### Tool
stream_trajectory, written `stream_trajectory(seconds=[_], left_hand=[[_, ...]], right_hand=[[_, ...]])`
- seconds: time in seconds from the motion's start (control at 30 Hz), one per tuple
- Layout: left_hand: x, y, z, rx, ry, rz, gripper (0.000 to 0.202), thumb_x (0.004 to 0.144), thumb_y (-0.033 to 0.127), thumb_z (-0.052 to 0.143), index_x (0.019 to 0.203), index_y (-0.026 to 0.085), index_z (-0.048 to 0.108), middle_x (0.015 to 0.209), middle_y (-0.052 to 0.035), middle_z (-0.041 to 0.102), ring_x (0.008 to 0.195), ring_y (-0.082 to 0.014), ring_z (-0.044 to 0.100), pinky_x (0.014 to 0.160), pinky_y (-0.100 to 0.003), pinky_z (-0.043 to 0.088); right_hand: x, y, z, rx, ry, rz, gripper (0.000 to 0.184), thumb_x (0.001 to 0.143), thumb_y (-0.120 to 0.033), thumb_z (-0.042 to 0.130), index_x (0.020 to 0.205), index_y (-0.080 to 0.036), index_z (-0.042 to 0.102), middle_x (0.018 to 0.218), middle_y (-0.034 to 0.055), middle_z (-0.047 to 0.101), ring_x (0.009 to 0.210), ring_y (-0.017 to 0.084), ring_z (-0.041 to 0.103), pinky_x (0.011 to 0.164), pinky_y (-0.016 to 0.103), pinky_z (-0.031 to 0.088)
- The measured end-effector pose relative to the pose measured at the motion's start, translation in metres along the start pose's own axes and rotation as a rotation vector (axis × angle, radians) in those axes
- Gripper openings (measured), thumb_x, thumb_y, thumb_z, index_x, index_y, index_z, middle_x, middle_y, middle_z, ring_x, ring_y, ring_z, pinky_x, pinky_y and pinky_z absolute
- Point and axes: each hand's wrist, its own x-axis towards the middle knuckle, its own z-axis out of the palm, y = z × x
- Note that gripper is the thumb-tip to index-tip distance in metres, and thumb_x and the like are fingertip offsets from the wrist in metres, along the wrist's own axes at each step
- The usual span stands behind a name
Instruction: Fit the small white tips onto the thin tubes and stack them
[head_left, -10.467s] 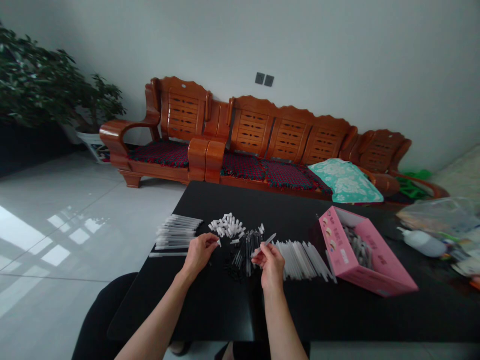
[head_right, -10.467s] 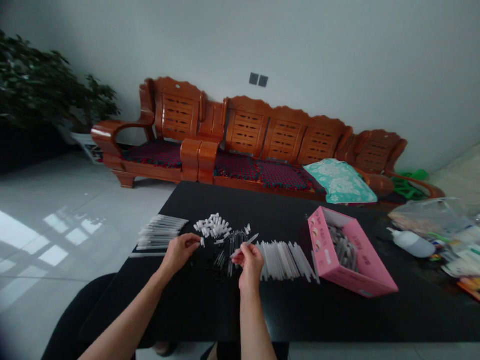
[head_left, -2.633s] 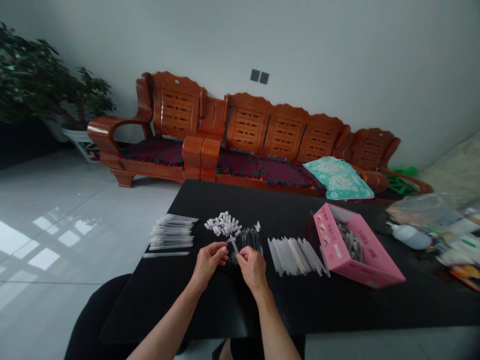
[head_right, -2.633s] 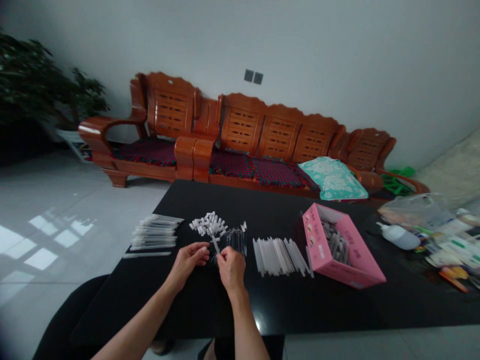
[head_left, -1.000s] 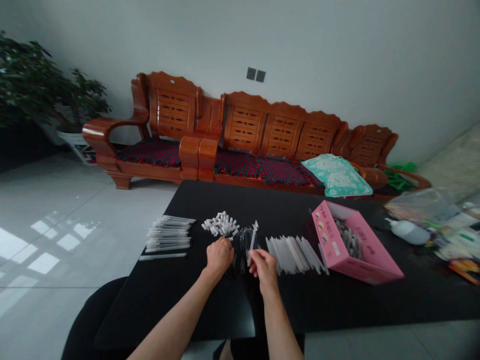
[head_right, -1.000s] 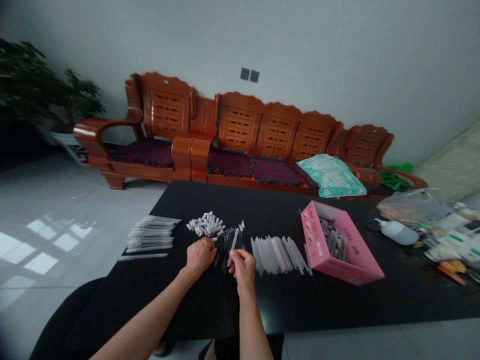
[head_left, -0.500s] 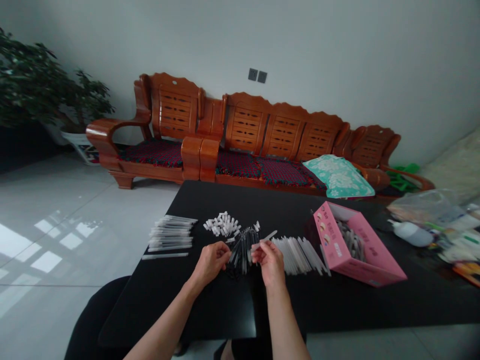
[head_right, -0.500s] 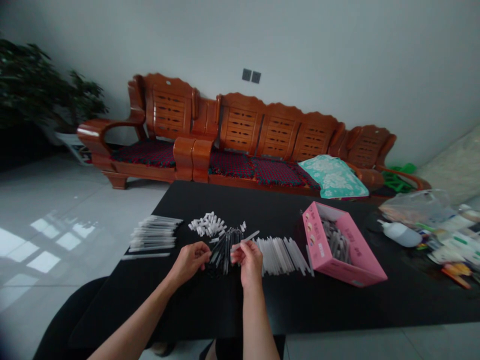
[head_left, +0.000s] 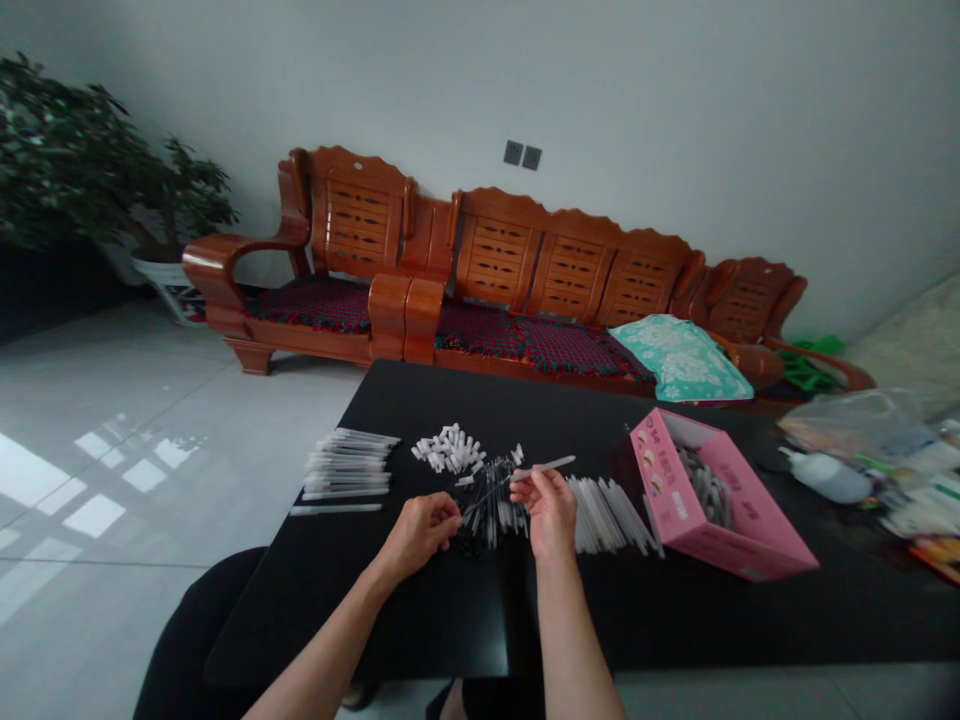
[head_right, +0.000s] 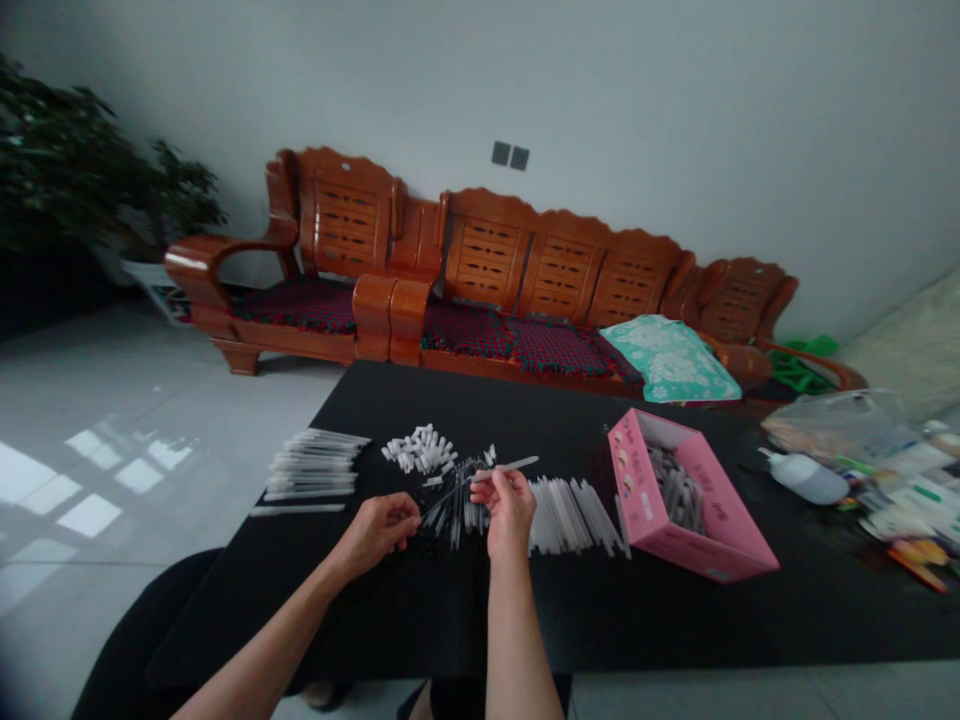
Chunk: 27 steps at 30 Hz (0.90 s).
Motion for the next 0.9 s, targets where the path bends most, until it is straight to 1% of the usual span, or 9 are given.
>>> stream_trajectory(seconds=[0.2,0.6,0.77,0.9], left_hand=[[-0.0003,0.0020,0.0001,0.011,-0.002,0.003,0.015,0.079,0.030,0.055,0.078,0.015,0.060,0.061,0.0016,0.059,0.050,-0.0110,0.057,0.048,-0.019,0.039],[0.0024,0.0056,-0.0008,0.044,0.023,0.016,0.016,0.077,0.030,0.056,0.075,0.016,0.061,0.060,0.0017,0.059,0.050,-0.0110,0.057,0.048,-0.019,0.038],[0.0025,0.0028,-0.0025,-0.028,0.048,-0.028,0.016,0.076,0.031,0.058,0.077,0.015,0.062,0.061,0.0016,0.059,0.051,-0.0107,0.057,0.048,-0.019,0.039],[0.0031,-0.0002,-0.0032,-0.091,0.045,-0.039,0.016,0.076,0.031,0.059,0.078,0.015,0.061,0.061,0.0016,0.058,0.051,-0.0102,0.055,0.046,-0.018,0.039]], right_hand=[[0.0002,-0.0016,-0.0009,-0.005,0.028,0.003,0.025,0.070,-0.028,0.075,0.082,-0.015,0.057,0.071,0.0064,0.074,0.054,0.017,0.068,0.046,0.024,0.054],[-0.0037,-0.0002,0.0009,-0.077,-0.007,0.008,0.027,0.070,-0.031,0.075,0.083,-0.015,0.057,0.072,0.0071,0.073,0.053,0.017,0.067,0.045,0.023,0.053],[-0.0026,0.0003,0.0000,-0.130,0.019,-0.010,0.027,0.069,-0.031,0.075,0.083,-0.015,0.057,0.068,0.0064,0.073,0.051,0.016,0.066,0.044,0.023,0.052],[-0.0015,0.0011,-0.0016,-0.100,0.036,0.014,0.027,0.067,-0.031,0.076,0.081,-0.015,0.058,0.067,0.0061,0.073,0.050,0.017,0.066,0.043,0.023,0.052]])
